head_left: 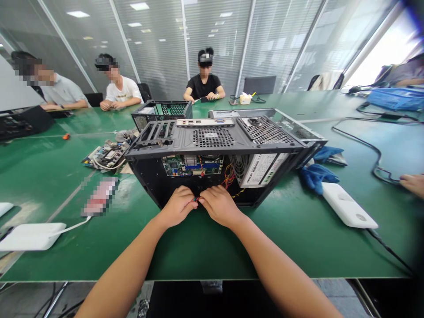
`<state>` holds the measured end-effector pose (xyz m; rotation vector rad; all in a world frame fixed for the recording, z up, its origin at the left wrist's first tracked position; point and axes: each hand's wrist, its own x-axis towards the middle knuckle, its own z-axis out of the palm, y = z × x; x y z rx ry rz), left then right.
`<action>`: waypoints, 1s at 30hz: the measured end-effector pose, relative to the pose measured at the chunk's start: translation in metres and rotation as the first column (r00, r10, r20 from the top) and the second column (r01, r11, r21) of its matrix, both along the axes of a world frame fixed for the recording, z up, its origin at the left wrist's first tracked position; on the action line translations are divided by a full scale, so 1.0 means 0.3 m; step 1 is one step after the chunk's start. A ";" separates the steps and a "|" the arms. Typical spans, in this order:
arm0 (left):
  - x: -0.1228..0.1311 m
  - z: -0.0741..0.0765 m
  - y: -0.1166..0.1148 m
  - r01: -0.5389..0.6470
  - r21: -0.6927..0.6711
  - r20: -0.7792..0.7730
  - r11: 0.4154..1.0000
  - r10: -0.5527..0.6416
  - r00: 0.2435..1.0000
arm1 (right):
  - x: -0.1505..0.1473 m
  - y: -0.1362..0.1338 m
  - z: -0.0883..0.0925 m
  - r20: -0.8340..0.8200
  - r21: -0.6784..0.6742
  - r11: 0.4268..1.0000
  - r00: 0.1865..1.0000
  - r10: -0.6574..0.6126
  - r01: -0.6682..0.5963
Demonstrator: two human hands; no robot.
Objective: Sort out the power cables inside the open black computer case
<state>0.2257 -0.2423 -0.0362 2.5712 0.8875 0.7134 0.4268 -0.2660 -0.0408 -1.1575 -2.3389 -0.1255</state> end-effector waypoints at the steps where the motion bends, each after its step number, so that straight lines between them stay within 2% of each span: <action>1: -0.001 -0.008 0.001 -0.032 0.050 -0.024 0.998 0.034 0.999 | -0.002 0.000 -0.001 0.006 -0.004 1.000 1.000 -0.011 0.011; 6: -0.005 -0.024 -0.003 -0.094 0.201 -0.078 0.975 0.112 0.991 | -0.005 0.001 -0.010 0.010 -0.023 0.999 1.000 -0.027 0.027; 9: 0.000 -0.014 -0.005 -0.093 0.170 -0.069 0.981 0.106 0.992 | -0.004 0.002 -0.014 -0.004 -0.028 0.999 0.999 -0.032 0.032; 12: 0.005 -0.003 -0.003 -0.036 0.006 0.006 0.999 0.036 0.999 | -0.003 0.002 -0.013 -0.028 -0.005 0.999 0.999 -0.033 0.033; 14: 0.004 0.000 0.000 0.022 -0.148 0.085 0.989 -0.009 0.996 | -0.003 0.002 -0.011 -0.038 0.019 0.999 0.999 -0.032 0.033; 18: -0.011 -0.004 0.003 0.092 -0.429 0.193 0.899 -0.009 0.981 | -0.004 0.001 -0.010 -0.048 0.061 0.998 0.999 -0.026 0.029; 20: -0.017 -0.004 0.003 0.107 -0.493 0.204 0.864 -0.005 0.979 | -0.004 0.002 -0.012 -0.054 0.071 0.997 0.998 -0.027 0.031; 23: -0.014 0.004 0.004 0.082 -0.431 0.174 0.899 -0.007 0.985 | -0.004 0.003 -0.014 -0.057 0.066 0.997 0.998 -0.037 0.040; 27: 0.001 0.010 0.007 0.028 -0.172 0.094 0.985 -0.012 0.996 | -0.006 0.004 -0.015 -0.034 0.031 0.998 0.998 -0.057 0.058; 30: 0.005 0.001 0.008 -0.012 0.006 0.047 1.000 0.012 0.999 | -0.008 0.004 -0.014 -0.012 0.002 0.998 0.998 -0.068 0.068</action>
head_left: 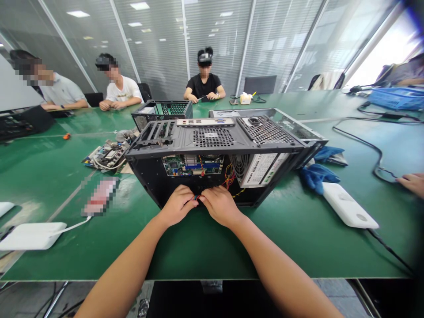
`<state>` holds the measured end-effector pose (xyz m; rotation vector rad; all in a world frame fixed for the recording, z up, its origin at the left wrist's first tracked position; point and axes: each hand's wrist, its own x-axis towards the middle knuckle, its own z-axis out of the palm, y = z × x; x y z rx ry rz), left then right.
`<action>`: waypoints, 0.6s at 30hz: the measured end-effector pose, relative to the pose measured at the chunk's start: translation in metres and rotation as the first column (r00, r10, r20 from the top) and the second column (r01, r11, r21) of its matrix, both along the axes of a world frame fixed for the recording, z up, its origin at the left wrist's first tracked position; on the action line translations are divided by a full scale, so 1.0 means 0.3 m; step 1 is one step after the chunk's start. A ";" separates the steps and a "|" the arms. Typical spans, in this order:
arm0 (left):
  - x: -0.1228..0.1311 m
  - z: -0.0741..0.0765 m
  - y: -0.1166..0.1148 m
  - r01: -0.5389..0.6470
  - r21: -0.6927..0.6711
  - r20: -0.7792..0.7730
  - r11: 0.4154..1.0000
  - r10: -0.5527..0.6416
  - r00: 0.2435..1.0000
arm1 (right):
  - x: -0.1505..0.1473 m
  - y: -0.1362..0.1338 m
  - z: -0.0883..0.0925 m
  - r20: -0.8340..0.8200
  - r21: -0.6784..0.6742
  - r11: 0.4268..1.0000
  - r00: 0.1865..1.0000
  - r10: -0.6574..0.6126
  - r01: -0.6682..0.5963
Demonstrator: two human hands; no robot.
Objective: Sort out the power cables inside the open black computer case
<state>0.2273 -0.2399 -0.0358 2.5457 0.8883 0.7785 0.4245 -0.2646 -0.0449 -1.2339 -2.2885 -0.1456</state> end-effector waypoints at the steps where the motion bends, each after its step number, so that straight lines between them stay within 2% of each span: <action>1: 0.000 -0.004 0.000 -0.018 0.041 -0.012 0.999 0.019 1.000 | 0.000 0.000 0.001 0.001 -0.012 1.000 1.000 -0.001 0.001; 5: -0.002 -0.010 -0.003 -0.070 0.099 -0.034 0.993 0.073 0.997 | 0.002 -0.001 0.005 -0.016 -0.053 0.999 1.000 0.008 -0.009; 9: -0.002 0.004 -0.007 0.005 -0.055 0.026 0.998 -0.004 1.000 | 0.007 -0.005 0.008 -0.087 -0.057 0.998 0.996 0.035 -0.040; 14: -0.007 0.020 -0.010 0.113 -0.294 0.173 0.949 -0.064 0.983 | 0.009 -0.009 0.011 -0.151 -0.019 0.997 0.986 0.074 -0.078; 16: -0.008 0.022 -0.010 0.117 -0.313 0.177 0.943 -0.064 0.982 | 0.008 -0.009 0.012 -0.130 -0.006 0.997 0.988 0.082 -0.083; 18: -0.008 0.019 -0.009 0.089 -0.256 0.136 0.963 -0.055 0.989 | 0.006 -0.008 0.011 -0.110 -0.007 0.998 0.992 0.068 -0.069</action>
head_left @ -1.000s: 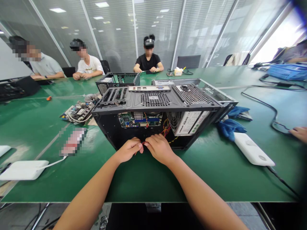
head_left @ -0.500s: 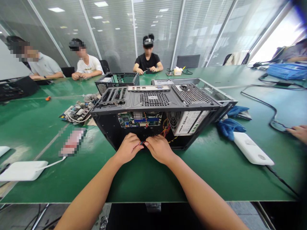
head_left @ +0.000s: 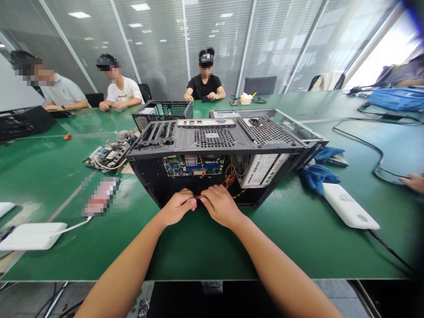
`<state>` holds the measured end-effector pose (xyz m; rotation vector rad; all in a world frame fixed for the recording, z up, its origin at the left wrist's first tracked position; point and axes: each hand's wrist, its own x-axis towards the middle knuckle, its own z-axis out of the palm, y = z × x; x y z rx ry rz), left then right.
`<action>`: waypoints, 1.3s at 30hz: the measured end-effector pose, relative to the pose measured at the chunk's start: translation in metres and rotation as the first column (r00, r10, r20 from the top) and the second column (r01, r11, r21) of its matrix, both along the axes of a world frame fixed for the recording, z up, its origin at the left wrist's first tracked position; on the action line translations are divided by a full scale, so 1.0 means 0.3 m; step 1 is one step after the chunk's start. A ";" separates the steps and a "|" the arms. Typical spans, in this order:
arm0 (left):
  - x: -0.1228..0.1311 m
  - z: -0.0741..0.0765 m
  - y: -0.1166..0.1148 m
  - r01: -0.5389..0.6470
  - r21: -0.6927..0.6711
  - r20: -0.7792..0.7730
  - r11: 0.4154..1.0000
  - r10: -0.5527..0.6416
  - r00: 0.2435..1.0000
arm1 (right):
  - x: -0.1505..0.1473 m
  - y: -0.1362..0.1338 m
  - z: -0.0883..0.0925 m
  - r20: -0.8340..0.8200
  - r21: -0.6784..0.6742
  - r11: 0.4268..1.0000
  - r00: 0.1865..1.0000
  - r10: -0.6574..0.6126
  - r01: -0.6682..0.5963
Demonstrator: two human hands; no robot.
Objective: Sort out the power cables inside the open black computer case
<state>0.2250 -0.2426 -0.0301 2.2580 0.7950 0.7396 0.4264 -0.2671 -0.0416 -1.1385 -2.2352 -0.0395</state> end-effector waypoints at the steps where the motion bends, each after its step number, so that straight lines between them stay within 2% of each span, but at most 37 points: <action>1: 0.000 -0.003 0.001 -0.020 0.061 -0.025 0.998 0.021 0.999 | -0.001 0.001 0.000 0.008 -0.005 1.000 1.000 -0.010 0.010; 5: 0.000 -0.026 0.002 -0.108 0.350 -0.098 0.930 0.151 0.984 | -0.004 0.003 -0.003 0.037 -0.042 0.998 0.999 -0.039 0.040; 8: -0.001 -0.038 -0.001 -0.141 0.446 -0.118 0.884 0.214 0.970 | -0.004 0.004 -0.003 0.041 -0.061 0.997 0.998 -0.040 0.043; 11: 0.002 -0.030 -0.006 -0.138 0.396 -0.101 0.908 0.193 0.976 | -0.002 0.004 -0.003 0.003 -0.050 0.999 1.000 -0.019 0.019; 16: 0.005 -0.011 -0.008 -0.080 0.082 0.037 0.993 0.078 0.996 | 0.001 0.005 -0.003 -0.096 0.018 0.999 0.994 -0.042 0.044; 20: -0.002 -0.017 -0.001 -0.046 -0.123 0.137 0.991 0.063 0.989 | -0.002 0.009 -0.010 -0.137 0.002 0.999 0.990 -0.042 0.043; 22: -0.002 -0.020 0.000 -0.037 -0.158 0.145 0.987 0.060 0.988 | -0.006 0.009 -0.016 -0.159 -0.010 0.999 0.987 -0.037 0.036; 28: 0.012 -0.015 -0.008 -0.115 0.040 0.056 0.993 0.113 0.992 | -0.011 0.000 -0.016 -0.143 0.011 0.998 0.988 -0.062 0.065; 34: 0.020 -0.011 -0.015 -0.086 0.100 0.019 0.991 0.084 0.996 | 0.001 0.000 -0.006 -0.043 0.093 0.992 0.996 -0.076 0.080; 39: 0.022 -0.014 -0.013 -0.136 0.266 -0.042 0.954 0.152 0.988 | 0.005 0.005 -0.015 0.002 0.127 0.988 0.996 -0.089 0.088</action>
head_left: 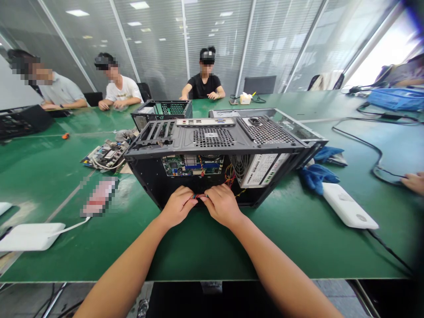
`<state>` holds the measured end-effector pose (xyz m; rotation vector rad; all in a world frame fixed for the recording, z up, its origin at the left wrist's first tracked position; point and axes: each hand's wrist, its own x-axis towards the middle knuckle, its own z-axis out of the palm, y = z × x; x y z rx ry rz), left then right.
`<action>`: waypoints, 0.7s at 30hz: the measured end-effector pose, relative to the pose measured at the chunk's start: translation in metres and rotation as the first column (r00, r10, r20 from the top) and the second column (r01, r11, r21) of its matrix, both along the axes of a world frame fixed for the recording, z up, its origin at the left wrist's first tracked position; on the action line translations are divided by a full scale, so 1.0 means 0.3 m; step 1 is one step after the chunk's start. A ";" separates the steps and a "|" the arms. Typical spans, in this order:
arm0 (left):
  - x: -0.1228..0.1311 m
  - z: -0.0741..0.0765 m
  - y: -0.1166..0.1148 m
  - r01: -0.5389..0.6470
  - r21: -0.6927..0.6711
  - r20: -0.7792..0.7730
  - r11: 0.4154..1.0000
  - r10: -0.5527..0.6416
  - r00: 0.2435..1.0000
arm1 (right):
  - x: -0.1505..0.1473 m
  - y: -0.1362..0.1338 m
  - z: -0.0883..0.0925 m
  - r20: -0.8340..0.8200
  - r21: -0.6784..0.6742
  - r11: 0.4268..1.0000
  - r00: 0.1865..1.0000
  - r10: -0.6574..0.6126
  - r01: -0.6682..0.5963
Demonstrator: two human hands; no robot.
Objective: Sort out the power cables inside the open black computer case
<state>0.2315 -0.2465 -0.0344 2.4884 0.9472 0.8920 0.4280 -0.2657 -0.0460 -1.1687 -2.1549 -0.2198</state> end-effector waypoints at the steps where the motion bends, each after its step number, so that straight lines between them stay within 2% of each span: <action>1: -0.002 -0.003 0.001 -0.010 0.034 -0.014 0.999 0.011 1.000 | 0.001 0.001 -0.002 0.002 0.002 1.000 1.000 0.007 -0.007; 6: -0.014 -0.023 0.008 -0.046 0.142 -0.086 0.989 0.058 0.995 | 0.005 0.003 -0.007 0.003 0.003 1.000 1.000 0.031 -0.031; 9: -0.017 -0.027 0.010 -0.052 0.132 -0.098 0.990 0.065 0.993 | 0.005 0.003 -0.002 -0.008 -0.013 0.999 0.999 0.039 -0.039; 11: -0.015 -0.022 0.009 -0.013 0.063 -0.069 0.998 0.017 0.997 | 0.004 0.002 0.001 -0.018 -0.020 0.999 0.999 0.033 -0.033; 14: -0.011 -0.008 0.007 0.084 -0.109 0.010 0.991 -0.083 0.996 | 0.002 0.001 0.002 -0.057 -0.012 1.000 0.998 0.016 -0.017; 18: -0.011 0.003 0.001 0.155 -0.337 0.101 0.929 -0.128 0.987 | -0.001 0.000 -0.008 -0.136 0.002 1.000 0.991 0.015 -0.015; 21: -0.016 0.001 -0.001 0.187 -0.446 0.148 0.875 -0.134 0.980 | -0.008 -0.005 -0.008 -0.172 -0.003 1.000 0.985 0.008 -0.009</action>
